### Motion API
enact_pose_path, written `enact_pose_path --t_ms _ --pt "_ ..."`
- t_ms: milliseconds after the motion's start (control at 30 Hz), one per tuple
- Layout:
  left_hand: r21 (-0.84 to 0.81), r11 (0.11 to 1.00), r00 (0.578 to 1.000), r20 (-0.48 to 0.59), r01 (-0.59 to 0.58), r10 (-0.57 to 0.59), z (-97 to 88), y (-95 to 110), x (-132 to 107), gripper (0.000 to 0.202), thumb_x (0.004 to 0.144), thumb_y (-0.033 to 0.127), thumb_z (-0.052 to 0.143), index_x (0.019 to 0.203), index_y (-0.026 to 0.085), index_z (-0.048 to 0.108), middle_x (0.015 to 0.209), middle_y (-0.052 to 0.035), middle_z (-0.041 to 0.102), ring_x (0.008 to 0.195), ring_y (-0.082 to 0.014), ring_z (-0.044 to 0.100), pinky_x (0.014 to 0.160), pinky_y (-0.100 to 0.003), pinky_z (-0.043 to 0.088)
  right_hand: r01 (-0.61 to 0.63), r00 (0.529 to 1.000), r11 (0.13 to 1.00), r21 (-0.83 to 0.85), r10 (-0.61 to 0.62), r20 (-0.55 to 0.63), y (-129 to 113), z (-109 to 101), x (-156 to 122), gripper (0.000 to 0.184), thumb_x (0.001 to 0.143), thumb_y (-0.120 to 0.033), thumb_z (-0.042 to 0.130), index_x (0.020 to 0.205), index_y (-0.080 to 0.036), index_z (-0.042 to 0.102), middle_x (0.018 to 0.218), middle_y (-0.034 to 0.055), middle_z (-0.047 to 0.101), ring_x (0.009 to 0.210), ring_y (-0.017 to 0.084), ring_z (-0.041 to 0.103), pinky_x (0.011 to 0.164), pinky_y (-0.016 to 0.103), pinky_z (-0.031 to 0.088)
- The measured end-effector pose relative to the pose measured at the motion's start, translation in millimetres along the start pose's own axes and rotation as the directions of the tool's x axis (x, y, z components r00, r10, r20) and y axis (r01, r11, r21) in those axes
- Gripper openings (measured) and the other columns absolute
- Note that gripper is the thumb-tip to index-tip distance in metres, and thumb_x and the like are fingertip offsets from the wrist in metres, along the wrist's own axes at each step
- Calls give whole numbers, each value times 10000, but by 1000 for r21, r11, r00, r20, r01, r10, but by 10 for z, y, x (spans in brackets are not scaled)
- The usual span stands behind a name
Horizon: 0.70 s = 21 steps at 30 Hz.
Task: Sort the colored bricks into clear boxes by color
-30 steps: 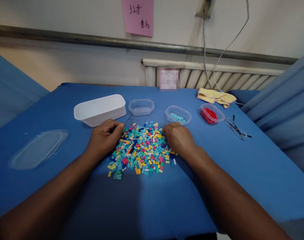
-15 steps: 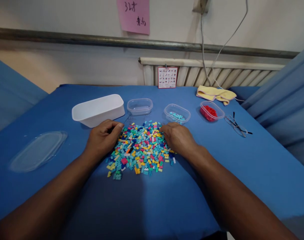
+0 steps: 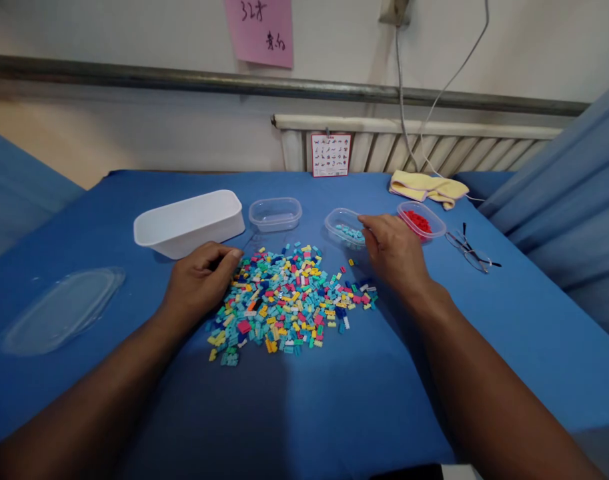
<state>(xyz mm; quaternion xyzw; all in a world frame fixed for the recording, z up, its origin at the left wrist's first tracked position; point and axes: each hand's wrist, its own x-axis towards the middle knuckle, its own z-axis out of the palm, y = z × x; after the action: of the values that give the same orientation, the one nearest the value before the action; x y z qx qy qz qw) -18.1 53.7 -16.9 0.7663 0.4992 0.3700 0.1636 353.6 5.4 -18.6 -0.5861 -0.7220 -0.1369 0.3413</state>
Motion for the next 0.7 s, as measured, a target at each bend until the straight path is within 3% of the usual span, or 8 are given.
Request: enact_pose_path --t_ms 233,367,467,700 --pt "-5 1000 1000 -4 16 -16 1 -6 1 274 1000 422 597 894 233 764 892 -17 741 847 -211 684 829 -329 527 83 996 990 110 -84 9 -173 -48 -68 224 1070 -231 576 1151 -204 784 1061 110 823 973 277 759 884 428 587" --pt "12 1000 1000 5 25 -25 -6 10 0 290 1005 436 582 897 239 766 895 -17 749 844 -213 677 837 -331 533 165 957 945 282 -223 187 -382 42 -149 210 1068 -211 590 1156 -230 779 1088 82 825 1010 244 759 920 387 581" --pt "7 1000 1000 8 20 -20 -5 8 -5 292 1010 437 585 901 239 769 886 -20 746 847 -217 678 835 -334 530 120 907 937 329 -238 347 -487 136 -183 193 1075 -232 598 1131 -238 782 1096 69 824 1004 230 750 927 371 568" --pt "5 1000 1000 13 -1 1 0 11 -11 287 1013 427 597 884 232 762 842 -23 718 824 -213 669 805 -334 513 59 853 938 342 -226 471 -483 121 -166 188 1044 -200 621 1098 -242 796 1123 70 816 1051 236 737 952 370 550"
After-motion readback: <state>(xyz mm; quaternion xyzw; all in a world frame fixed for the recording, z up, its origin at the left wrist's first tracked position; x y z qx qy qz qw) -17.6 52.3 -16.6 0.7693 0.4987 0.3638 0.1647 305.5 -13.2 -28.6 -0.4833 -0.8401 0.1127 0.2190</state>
